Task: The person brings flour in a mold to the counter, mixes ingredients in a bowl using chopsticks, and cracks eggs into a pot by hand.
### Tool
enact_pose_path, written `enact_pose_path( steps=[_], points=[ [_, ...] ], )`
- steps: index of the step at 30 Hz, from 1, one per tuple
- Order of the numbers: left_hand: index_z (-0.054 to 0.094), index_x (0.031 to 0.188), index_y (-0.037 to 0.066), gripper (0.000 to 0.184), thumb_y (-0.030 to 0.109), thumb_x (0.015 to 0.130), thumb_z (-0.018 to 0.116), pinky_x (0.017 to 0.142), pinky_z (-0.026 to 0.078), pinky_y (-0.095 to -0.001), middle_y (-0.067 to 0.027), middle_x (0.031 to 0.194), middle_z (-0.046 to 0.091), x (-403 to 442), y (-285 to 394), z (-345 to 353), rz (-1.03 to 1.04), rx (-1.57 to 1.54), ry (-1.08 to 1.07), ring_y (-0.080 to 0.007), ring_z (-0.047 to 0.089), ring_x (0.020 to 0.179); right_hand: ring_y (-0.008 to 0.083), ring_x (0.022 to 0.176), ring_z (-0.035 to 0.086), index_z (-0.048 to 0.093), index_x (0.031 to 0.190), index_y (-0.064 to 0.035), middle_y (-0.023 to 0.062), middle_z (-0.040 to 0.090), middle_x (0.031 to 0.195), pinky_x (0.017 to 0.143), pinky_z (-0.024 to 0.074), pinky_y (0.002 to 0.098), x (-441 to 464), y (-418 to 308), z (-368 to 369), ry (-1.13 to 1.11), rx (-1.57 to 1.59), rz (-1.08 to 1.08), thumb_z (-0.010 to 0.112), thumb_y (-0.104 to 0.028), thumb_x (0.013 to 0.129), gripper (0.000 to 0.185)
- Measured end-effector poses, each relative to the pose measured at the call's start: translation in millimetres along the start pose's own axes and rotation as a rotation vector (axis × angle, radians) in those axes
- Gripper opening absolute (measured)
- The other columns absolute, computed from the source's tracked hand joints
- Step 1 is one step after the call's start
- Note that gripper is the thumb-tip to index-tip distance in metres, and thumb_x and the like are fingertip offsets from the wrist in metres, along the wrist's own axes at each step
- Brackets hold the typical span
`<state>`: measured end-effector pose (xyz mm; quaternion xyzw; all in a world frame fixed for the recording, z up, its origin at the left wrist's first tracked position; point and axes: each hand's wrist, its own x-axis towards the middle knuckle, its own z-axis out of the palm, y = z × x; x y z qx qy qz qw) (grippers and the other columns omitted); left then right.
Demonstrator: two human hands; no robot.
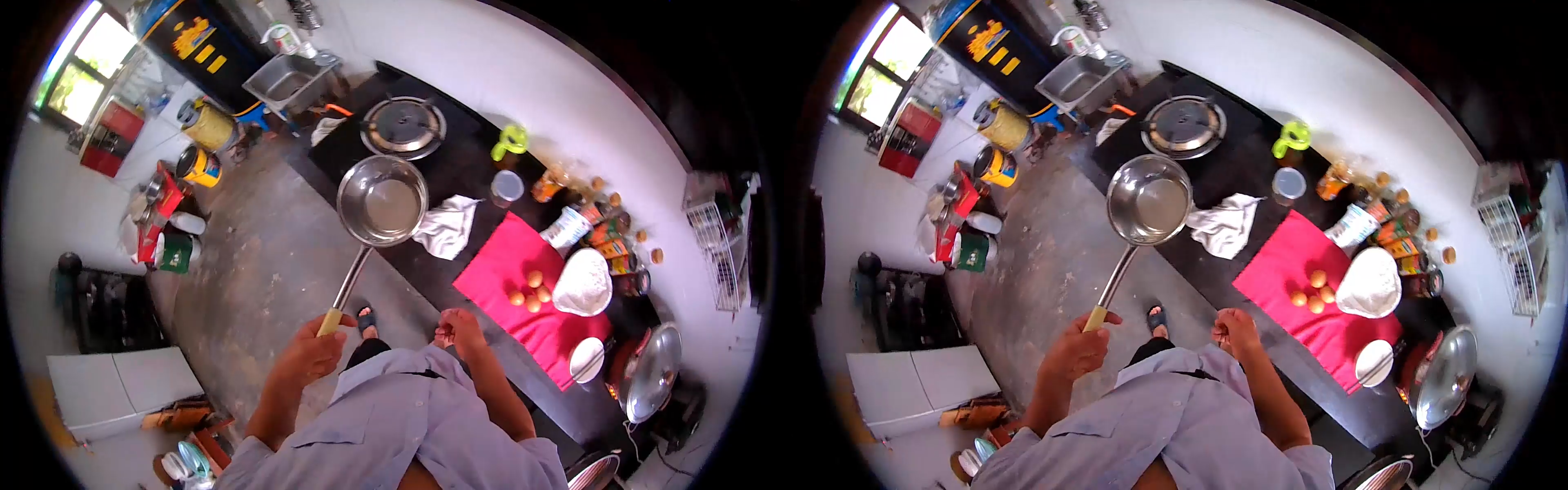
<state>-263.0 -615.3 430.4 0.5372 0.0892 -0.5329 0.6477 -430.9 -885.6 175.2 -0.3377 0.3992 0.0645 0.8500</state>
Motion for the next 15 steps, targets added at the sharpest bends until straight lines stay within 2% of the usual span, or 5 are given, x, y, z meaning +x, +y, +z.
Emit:
enact_pose_path(
  steps=[4,7,10,13,15],
  points=[
    [0.057,0.128,0.003,0.034,0.014,0.097,0.065,0.038,0.026,-0.0224,0.0052,0.061,0.042,-25.7,30.3,-68.0,0.076,-0.089,0.022,-0.0044,0.033,0.040,0.0176,0.072,0.064,0.062,0.100,-0.0023,0.0073,0.062,0.086,0.065,0.0588,0.0354,24.9,24.3,61.9,-0.049,-0.162,0.041,0.064,-0.017,0.096,0.015],
    [0.056,0.128,0.002,0.036,0.016,0.096,0.065,0.037,0.026,-0.0233,0.0049,0.061,0.042,-36.1,48.9,-135.6,0.077,-0.066,0.119,-0.0049,0.033,0.040,0.0169,0.071,0.063,0.061,0.098,-0.0018,0.0068,0.061,0.084,0.064,0.0578,0.0354,38.7,39.4,122.9,0.020,-0.197,0.037,0.063,-0.014,0.095,0.013],
    [0.056,0.129,0.002,0.035,0.015,0.097,0.064,0.038,0.029,-0.0211,0.0062,0.063,0.041,-34.2,60.4,-212.7,0.088,-0.060,0.131,-0.0034,0.035,0.042,0.0185,0.074,0.065,0.059,0.103,-0.0015,0.0067,0.061,0.089,0.068,0.0580,0.0364,69.6,60.6,170.3,0.020,-0.330,0.069,0.067,-0.022,0.098,0.022],
    [0.057,0.124,0.004,0.032,0.017,0.097,0.066,0.038,0.030,-0.0213,0.0070,0.064,0.040,-22.0,71.2,-283.2,0.062,-0.074,0.176,-0.0031,0.034,0.044,0.0182,0.076,0.065,0.060,0.106,-0.0022,0.0064,0.062,0.089,0.070,0.0589,0.0366,83.0,73.8,227.9,-0.062,-0.245,0.065,0.066,-0.019,0.097,0.020],
    [0.057,0.121,0.005,0.029,0.019,0.097,0.067,0.038,0.029,-0.0211,0.0080,0.064,0.039,-10.6,79.8,-320.4,0.045,-0.120,0.198,-0.0027,0.033,0.044,0.0172,0.075,0.064,0.062,0.105,-0.0031,0.0067,0.062,0.089,0.068,0.0582,0.0339,84.9,76.8,279.7,-0.023,-0.276,0.086,0.066,-0.017,0.095,0.017]
  ],
)
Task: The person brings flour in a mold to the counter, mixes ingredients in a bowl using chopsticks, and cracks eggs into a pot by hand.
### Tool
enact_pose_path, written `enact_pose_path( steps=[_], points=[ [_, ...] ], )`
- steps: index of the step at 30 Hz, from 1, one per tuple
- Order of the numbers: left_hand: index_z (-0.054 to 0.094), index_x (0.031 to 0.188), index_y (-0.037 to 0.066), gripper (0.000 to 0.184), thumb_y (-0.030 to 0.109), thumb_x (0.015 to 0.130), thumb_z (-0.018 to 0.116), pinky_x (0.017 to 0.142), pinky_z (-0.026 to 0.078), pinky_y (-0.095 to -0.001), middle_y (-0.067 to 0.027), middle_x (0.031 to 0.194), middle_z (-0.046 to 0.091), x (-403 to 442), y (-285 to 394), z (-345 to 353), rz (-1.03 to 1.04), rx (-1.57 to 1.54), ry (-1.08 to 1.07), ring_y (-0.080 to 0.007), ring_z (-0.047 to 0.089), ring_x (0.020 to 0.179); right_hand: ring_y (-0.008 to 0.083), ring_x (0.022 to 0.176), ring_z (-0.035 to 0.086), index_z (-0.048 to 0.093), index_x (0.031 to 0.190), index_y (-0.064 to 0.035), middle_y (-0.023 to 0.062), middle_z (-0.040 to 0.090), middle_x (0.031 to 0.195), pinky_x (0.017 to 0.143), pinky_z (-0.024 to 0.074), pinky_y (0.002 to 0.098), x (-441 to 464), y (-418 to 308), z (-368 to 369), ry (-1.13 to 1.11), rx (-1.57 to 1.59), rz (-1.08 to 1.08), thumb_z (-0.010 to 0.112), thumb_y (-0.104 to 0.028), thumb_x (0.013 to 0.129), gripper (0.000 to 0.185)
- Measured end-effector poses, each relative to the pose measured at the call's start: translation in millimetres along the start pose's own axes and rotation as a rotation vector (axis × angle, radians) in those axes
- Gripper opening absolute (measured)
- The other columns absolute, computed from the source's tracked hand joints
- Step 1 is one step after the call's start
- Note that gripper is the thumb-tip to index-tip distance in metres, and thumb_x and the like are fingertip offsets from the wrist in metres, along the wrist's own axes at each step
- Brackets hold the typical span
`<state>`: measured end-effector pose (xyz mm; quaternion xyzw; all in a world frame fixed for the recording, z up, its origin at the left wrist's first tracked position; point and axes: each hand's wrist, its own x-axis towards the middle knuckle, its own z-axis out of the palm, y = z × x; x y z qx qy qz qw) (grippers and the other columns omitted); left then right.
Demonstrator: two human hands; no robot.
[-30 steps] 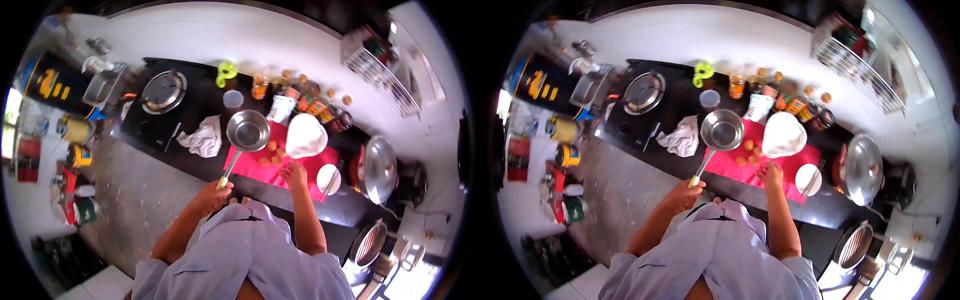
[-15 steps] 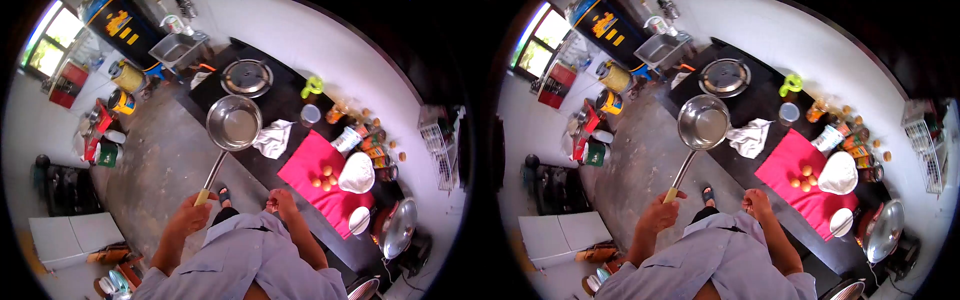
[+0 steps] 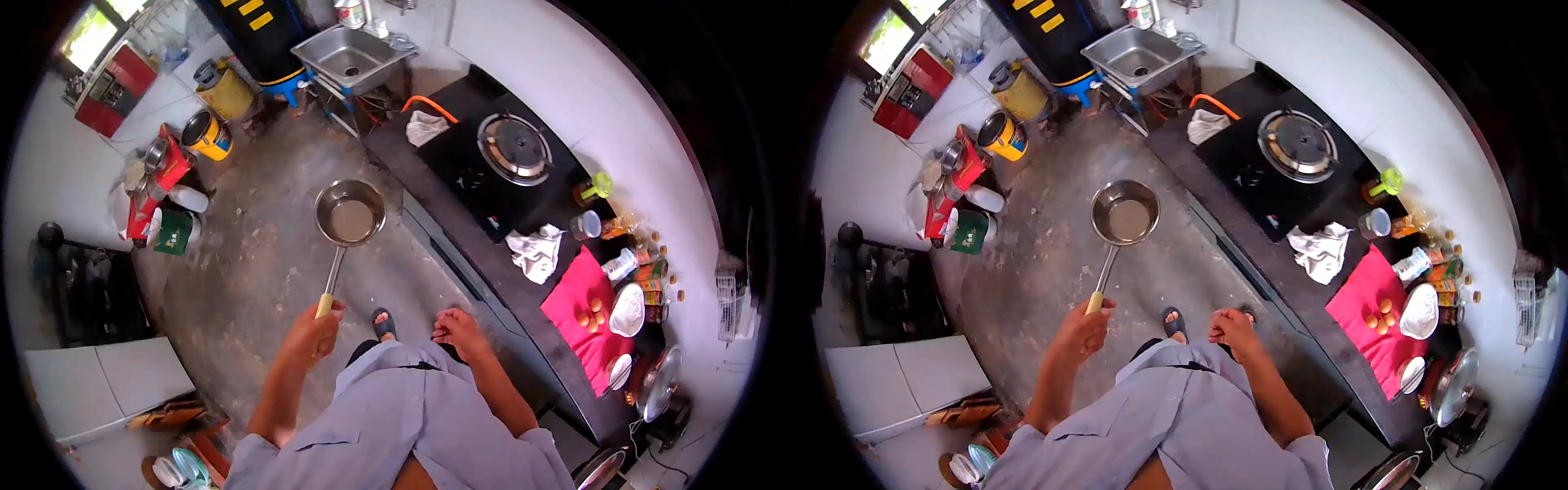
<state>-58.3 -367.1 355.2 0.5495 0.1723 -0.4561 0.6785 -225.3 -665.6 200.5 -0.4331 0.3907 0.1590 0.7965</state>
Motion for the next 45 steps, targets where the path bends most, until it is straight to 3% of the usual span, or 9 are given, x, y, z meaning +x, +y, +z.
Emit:
enact_pose_path(
  steps=[7,10,21,24,31,37,41,42,45],
  points=[
    [0.057,0.112,0.011,0.021,0.023,0.099,0.068,0.039,0.026,-0.0221,0.0068,0.066,0.042,81.2,48.8,-87.6,-0.049,-0.131,-0.052,-0.0036,0.035,0.047,0.0165,0.080,0.067,0.062,0.115,-0.0016,0.0072,0.065,0.096,0.073,0.0593,0.0324,51.7,-48.4,102.5,-0.078,-0.295,-0.053,0.065,-0.016,0.098,0.023],
    [0.058,0.111,0.012,0.021,0.026,0.100,0.068,0.038,0.027,-0.0211,0.0067,0.067,0.042,114.8,80.8,-105.9,-0.089,-0.140,-0.041,-0.0039,0.035,0.046,0.0137,0.079,0.065,0.064,0.112,-0.0027,0.0057,0.065,0.095,0.071,0.0582,0.0299,92.6,-80.2,136.8,-0.105,-0.402,-0.088,0.065,-0.015,0.097,0.019],
    [0.056,0.126,0.015,0.030,0.034,0.104,0.064,0.039,0.030,-0.0218,0.0063,0.068,0.042,260.3,191.1,-154.0,-0.263,-0.091,-0.029,-0.0044,0.035,0.048,0.0130,0.080,0.066,0.067,0.107,-0.0019,0.0058,0.069,0.090,0.070,0.0565,0.0305,290.6,-216.5,248.3,-0.244,-0.474,-0.207,0.067,-0.017,0.094,0.020],
    [0.056,0.120,0.016,0.024,0.031,0.103,0.064,0.038,0.023,-0.0217,0.0077,0.064,0.038,301.7,225.5,-173.4,-0.296,-0.193,-0.186,-0.0038,0.031,0.046,0.0162,0.081,0.069,0.068,0.106,-0.0008,0.0089,0.072,0.092,0.073,0.0574,0.0336,318.6,-252.8,267.0,-0.132,-0.672,-0.418,0.068,-0.017,0.092,0.022],
    [0.055,0.109,0.019,0.023,0.031,0.098,0.070,0.039,0.019,-0.0232,0.0099,0.063,0.035,420.2,288.5,-177.2,-0.377,0.162,-0.126,-0.0036,0.028,0.045,0.0177,0.083,0.072,0.070,0.106,0.0022,0.0125,0.075,0.090,0.077,0.0574,0.0328,394.4,-312.7,278.4,0.088,-0.940,-0.602,0.070,-0.016,0.090,0.024],
    [0.057,0.104,0.016,0.023,0.031,0.094,0.072,0.037,0.021,-0.0268,0.0083,0.059,0.039,553.5,333.4,-173.7,-0.496,0.403,-0.265,-0.0063,0.030,0.041,0.0273,0.089,0.075,0.072,0.109,0.0003,0.0173,0.076,0.093,0.080,0.0581,0.0378,453.0,-389.4,286.9,0.305,-0.759,-0.238,0.068,-0.023,0.090,0.030],
    [0.058,0.100,0.016,0.023,0.031,0.093,0.074,0.037,0.024,-0.0289,0.0072,0.060,0.045,636.0,326.0,-167.8,-0.386,0.708,-0.356,-0.0079,0.035,0.041,0.0365,0.087,0.075,0.073,0.100,-0.0015,0.0208,0.075,0.086,0.081,0.0590,0.0470,528.0,-401.2,250.9,0.459,-0.905,-0.130,0.065,-0.030,0.087,0.032],
    [0.058,0.099,0.016,0.024,0.032,0.093,0.075,0.037,0.024,-0.0293,0.0069,0.060,0.046,666.3,301.7,-176.8,-0.326,0.802,-0.374,-0.0083,0.036,0.040,0.0400,0.093,0.074,0.074,0.098,0.0010,0.0251,0.074,0.092,0.085,0.0579,0.0487,542.5,-411.6,242.8,0.442,-0.921,-0.020,0.065,-0.034,0.087,0.038],
    [0.064,0.104,0.009,0.042,0.042,0.085,0.081,0.050,0.046,-0.0355,-0.0020,0.063,0.056,748.1,233.0,-204.7,-0.260,0.970,-0.528,-0.0186,0.063,0.061,0.0354,0.111,0.070,0.070,0.115,0.0027,0.0257,0.072,0.112,0.094,0.0546,0.0448,603.5,-406.8,201.2,0.495,-1.210,0.104,0.066,-0.033,0.089,0.045]
  ],
)
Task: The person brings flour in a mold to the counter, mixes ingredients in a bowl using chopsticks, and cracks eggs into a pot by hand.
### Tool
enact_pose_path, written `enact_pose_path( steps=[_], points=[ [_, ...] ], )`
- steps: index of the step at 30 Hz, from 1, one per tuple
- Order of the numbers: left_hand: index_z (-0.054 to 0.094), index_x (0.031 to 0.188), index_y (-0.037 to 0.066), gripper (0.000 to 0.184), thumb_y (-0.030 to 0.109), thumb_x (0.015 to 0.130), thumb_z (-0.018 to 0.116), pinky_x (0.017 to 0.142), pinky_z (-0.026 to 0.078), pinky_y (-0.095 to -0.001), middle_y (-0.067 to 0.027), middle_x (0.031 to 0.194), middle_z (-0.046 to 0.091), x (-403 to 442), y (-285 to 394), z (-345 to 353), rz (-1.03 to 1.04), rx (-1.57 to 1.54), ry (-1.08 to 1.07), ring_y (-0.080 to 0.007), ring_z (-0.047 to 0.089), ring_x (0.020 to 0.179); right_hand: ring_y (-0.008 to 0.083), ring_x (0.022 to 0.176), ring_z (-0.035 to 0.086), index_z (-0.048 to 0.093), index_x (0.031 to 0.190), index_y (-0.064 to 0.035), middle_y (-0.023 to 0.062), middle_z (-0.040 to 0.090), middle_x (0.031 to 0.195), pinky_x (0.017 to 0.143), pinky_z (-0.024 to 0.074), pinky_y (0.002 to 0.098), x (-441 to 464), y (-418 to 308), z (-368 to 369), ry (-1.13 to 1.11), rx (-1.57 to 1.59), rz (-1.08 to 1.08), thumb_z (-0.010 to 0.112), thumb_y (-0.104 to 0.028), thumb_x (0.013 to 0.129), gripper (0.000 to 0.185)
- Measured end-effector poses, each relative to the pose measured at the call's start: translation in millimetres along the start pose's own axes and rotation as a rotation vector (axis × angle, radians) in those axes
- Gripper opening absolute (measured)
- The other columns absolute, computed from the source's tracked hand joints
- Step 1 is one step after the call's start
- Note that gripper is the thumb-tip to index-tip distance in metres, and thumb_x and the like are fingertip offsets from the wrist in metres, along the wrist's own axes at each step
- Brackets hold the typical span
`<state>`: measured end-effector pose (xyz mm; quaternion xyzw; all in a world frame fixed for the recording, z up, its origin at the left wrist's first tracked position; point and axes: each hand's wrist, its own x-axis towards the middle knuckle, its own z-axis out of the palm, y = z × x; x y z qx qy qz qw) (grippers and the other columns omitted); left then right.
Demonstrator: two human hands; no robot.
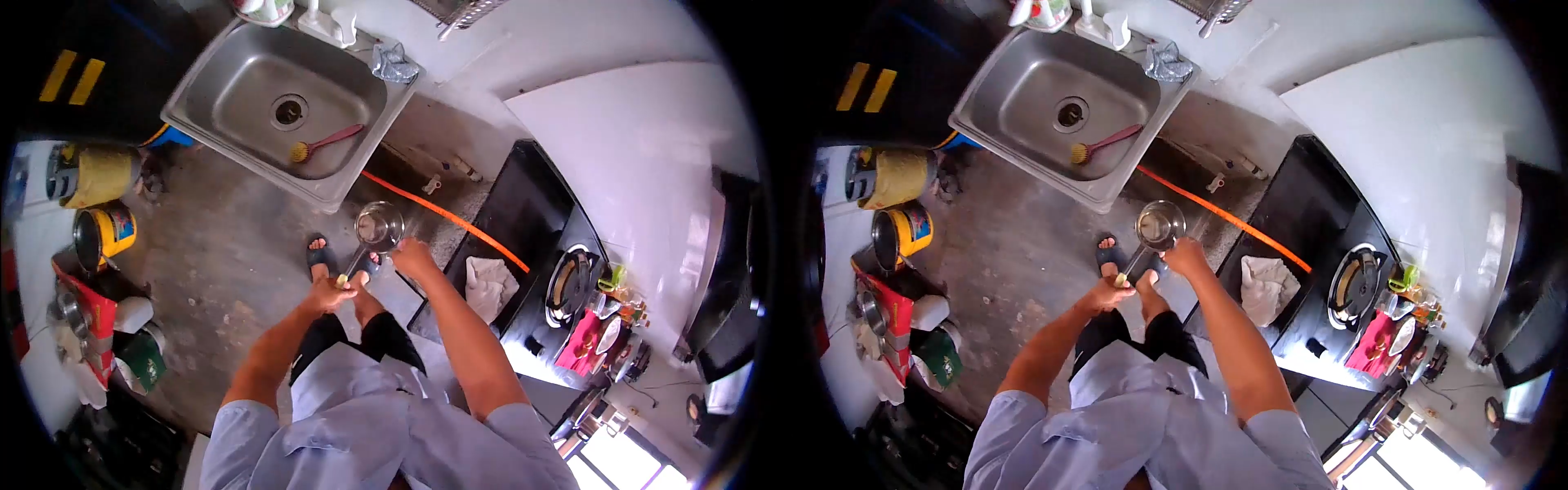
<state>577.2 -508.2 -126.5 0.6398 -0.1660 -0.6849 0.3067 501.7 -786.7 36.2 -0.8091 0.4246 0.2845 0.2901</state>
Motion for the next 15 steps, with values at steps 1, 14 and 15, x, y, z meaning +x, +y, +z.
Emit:
enact_pose_path(
  steps=[1,14,15],
  points=[
    [0.064,0.104,0.009,0.043,0.043,0.084,0.082,0.048,0.045,-0.0349,-0.0030,0.064,0.058,1.4,29.4,-6.7,-0.089,-0.103,-0.034,-0.0184,0.062,0.059,0.0366,0.114,0.068,0.068,0.118,0.0032,0.0254,0.070,0.117,0.097,0.0533,0.0451,28.1,14.2,12.6,0.013,-0.023,0.089,0.066,-0.033,0.089,0.046],
    [0.060,0.126,0.008,0.045,0.030,0.091,0.078,0.036,0.029,-0.0310,0.0001,0.058,0.050,142.4,64.1,-24.0,-0.250,-0.213,-0.022,-0.0112,0.041,0.039,0.0444,0.107,0.068,0.064,0.130,-0.0104,0.0249,0.070,0.118,0.092,0.0555,0.0543,227.3,85.6,38.3,0.678,0.383,0.617,0.068,-0.032,0.090,0.046],
    [0.061,0.122,0.007,0.043,0.022,0.087,0.080,0.035,0.028,-0.0304,-0.0001,0.059,0.052,152.4,59.6,-20.6,-0.209,-0.217,0.030,-0.0107,0.041,0.039,0.0443,0.107,0.069,0.064,0.130,-0.0103,0.0247,0.070,0.118,0.092,0.0556,0.0543,233.4,90.5,37.2,0.691,0.385,0.626,0.068,-0.032,0.090,0.046]
  ],
)
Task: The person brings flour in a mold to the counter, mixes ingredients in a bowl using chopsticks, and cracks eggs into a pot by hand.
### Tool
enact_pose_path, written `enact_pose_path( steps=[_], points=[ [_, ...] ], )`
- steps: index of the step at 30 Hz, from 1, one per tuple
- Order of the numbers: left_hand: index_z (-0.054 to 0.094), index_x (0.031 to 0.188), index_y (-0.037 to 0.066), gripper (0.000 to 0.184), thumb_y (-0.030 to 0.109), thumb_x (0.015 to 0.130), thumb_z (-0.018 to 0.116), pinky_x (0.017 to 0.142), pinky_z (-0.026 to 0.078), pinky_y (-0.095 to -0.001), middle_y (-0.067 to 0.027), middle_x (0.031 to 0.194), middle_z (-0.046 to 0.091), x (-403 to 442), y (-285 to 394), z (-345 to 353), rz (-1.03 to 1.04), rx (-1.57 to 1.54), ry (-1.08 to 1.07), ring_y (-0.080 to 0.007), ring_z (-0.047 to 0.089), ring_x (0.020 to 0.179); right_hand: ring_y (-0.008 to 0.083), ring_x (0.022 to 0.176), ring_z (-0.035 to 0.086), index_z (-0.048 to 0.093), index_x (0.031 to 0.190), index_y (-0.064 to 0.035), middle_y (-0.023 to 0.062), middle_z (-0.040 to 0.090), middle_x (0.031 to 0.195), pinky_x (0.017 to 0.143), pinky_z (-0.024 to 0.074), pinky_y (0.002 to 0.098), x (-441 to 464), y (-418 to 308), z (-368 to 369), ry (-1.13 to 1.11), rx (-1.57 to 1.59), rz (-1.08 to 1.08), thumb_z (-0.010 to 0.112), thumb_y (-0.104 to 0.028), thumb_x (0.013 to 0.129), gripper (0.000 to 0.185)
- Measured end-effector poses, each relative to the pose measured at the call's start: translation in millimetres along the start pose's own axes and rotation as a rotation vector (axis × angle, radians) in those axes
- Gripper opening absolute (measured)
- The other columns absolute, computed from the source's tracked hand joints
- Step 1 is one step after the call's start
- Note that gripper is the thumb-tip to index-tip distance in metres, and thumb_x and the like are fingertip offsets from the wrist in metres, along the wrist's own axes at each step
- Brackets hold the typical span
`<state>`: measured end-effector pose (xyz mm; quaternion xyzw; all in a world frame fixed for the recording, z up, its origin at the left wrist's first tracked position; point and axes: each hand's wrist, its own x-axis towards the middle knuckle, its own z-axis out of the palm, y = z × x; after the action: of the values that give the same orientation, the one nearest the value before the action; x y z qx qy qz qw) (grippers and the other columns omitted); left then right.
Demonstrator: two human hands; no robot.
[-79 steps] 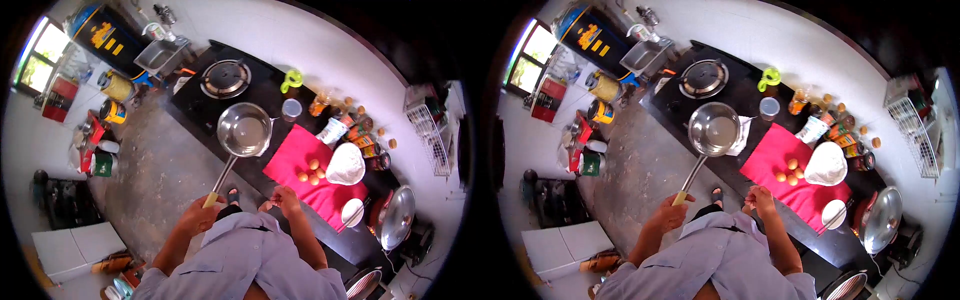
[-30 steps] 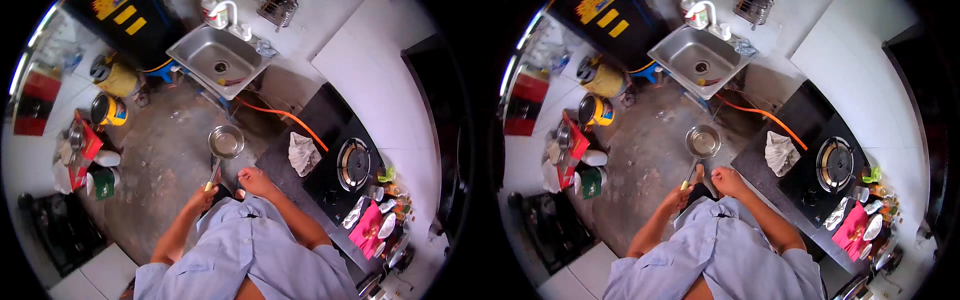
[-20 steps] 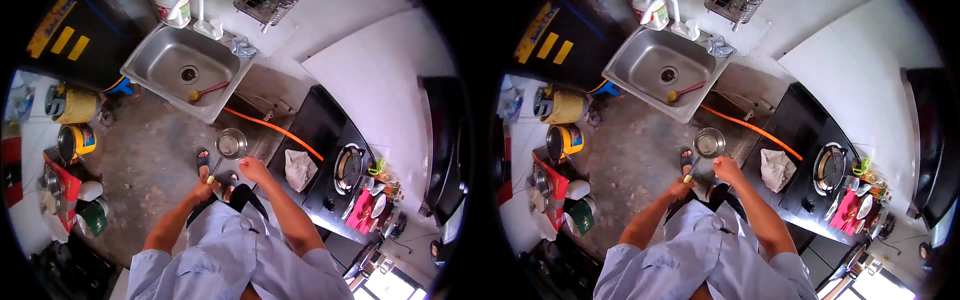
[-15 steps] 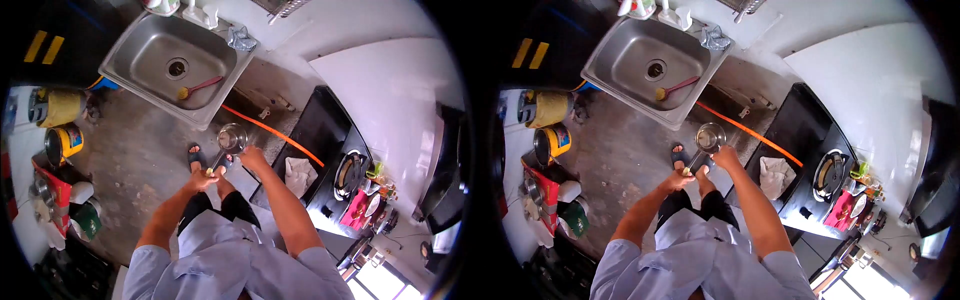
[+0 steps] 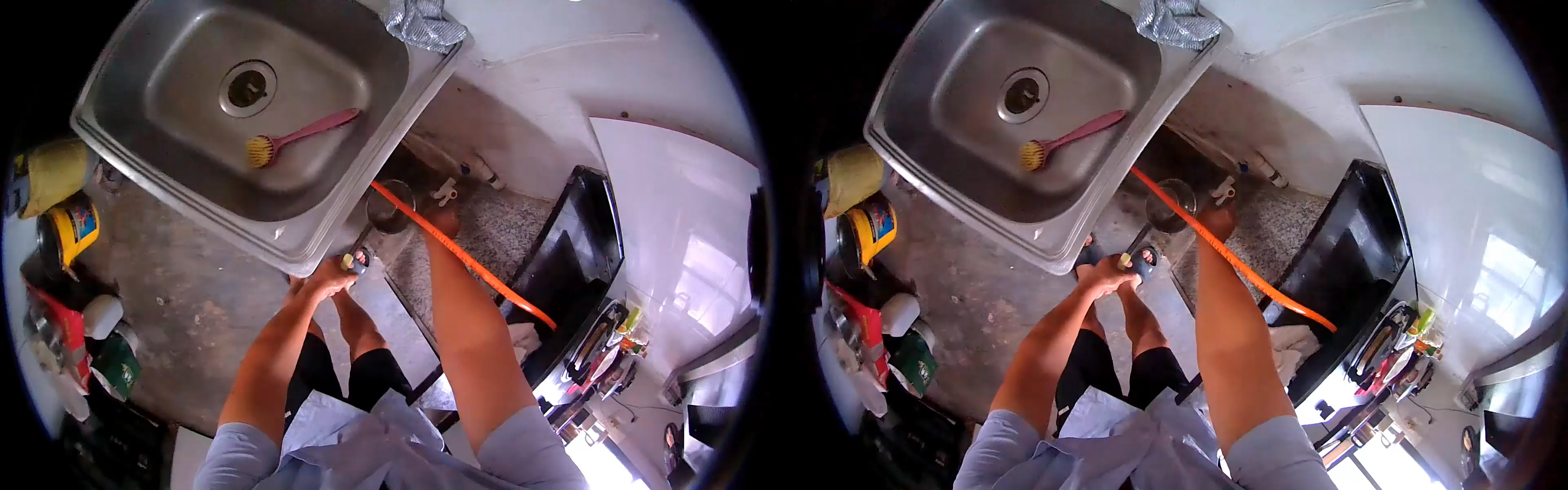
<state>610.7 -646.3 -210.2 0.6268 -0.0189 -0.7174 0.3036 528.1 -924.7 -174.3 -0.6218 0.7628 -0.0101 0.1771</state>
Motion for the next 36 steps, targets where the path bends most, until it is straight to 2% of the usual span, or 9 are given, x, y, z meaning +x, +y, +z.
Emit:
enact_pose_path(
  steps=[4,7,11,13,14,16,28,31,36],
  points=[
    [0.064,0.117,0.006,0.042,0.018,0.081,0.082,0.040,0.031,-0.0323,-0.0008,0.065,0.056,49.8,-28.1,11.2,0.149,-0.005,0.054,-0.0114,0.045,0.045,0.0442,0.106,0.069,0.065,0.129,-0.0100,0.0243,0.070,0.118,0.091,0.0559,0.0542,29.1,5.1,13.8,0.028,-0.161,-0.194,0.068,-0.032,0.090,0.045],
    [0.071,0.103,0.008,0.035,0.023,0.072,0.081,0.054,0.046,-0.0370,-0.0044,0.074,0.065,79.6,-41.8,18.7,0.363,-0.060,0.083,-0.0177,0.058,0.060,0.0442,0.106,0.069,0.065,0.128,-0.0098,0.0239,0.070,0.117,0.091,0.0561,0.0541,42.8,9.1,16.3,0.028,-0.246,-0.295,0.068,-0.031,0.090,0.044],
    [0.069,0.098,0.008,0.032,0.025,0.074,0.080,0.058,0.049,-0.0386,-0.0070,0.074,0.066,93.2,-43.2,22.4,0.307,-0.032,0.021,-0.0188,0.061,0.063,0.0441,0.105,0.069,0.065,0.127,-0.0095,0.0234,0.070,0.116,0.090,0.0564,0.0540,47.4,16.7,15.7,0.018,-0.309,-0.366,0.068,-0.031,0.090,0.043],
    [0.068,0.097,0.006,0.027,0.020,0.077,0.079,0.071,0.052,-0.0375,-0.0072,0.082,0.069,101.2,-39.7,24.8,0.293,0.028,0.016,-0.0194,0.065,0.076,0.0440,0.105,0.069,0.065,0.126,-0.0094,0.0232,0.071,0.116,0.090,0.0566,0.0540,48.1,19.9,14.8,0.010,-0.329,-0.390,0.068,-0.031,0.090,0.042],
    [0.067,0.095,0.006,0.021,0.014,0.079,0.078,0.072,0.051,-0.0342,-0.0036,0.085,0.069,103.3,-39.0,25.2,0.305,0.061,0.025,-0.0152,0.063,0.079,0.0440,0.105,0.069,0.065,0.126,-0.0093,0.0230,0.071,0.116,0.090,0.0567,0.0540,48.6,21.1,13.7,0.007,-0.338,-0.399,0.068,-0.031,0.090,0.042],
    [0.067,0.092,0.006,0.016,0.010,0.080,0.077,0.074,0.051,-0.0313,-0.0012,0.087,0.069,92.8,-21.0,24.5,0.315,0.122,0.053,-0.0115,0.061,0.081,0.0439,0.104,0.069,0.066,0.125,-0.0091,0.0228,0.071,0.116,0.090,0.0568,0.0539,49.6,23.2,12.4,0.001,-0.360,-0.413,0.067,-0.031,0.090,0.041],
    [0.064,0.089,0.004,0.021,0.019,0.079,0.074,0.073,0.051,-0.0355,-0.0081,0.082,0.068,78.6,4.4,23.1,0.325,0.210,0.061,-0.0185,0.060,0.074,0.0436,0.103,0.070,0.067,0.122,-0.0082,0.0214,0.072,0.113,0.088,0.0577,0.0536,68.4,39.3,18.5,-0.037,-0.483,-0.477,0.067,-0.030,0.091,0.038],
    [0.063,0.090,0.005,0.021,0.019,0.079,0.074,0.073,0.050,-0.0368,-0.0087,0.082,0.068,74.3,6.8,23.0,0.300,0.232,0.075,-0.0197,0.060,0.074,0.0467,0.100,0.070,0.071,0.107,-0.0111,0.0235,0.074,0.100,0.086,0.0570,0.0560,66.6,36.8,20.8,0.060,-0.328,-0.469,0.073,-0.045,0.083,0.042],
    [0.064,0.091,0.006,0.022,0.020,0.078,0.074,0.074,0.050,-0.0380,-0.0097,0.083,0.067,69.6,10.7,24.5,0.224,0.168,0.069,-0.0219,0.061,0.077,0.0468,0.097,0.071,0.070,0.110,-0.0120,0.0245,0.073,0.097,0.083,0.0571,0.0580,54.8,16.3,2.9,-0.025,-0.407,-0.432,0.072,-0.042,0.085,0.039]
  ],
)
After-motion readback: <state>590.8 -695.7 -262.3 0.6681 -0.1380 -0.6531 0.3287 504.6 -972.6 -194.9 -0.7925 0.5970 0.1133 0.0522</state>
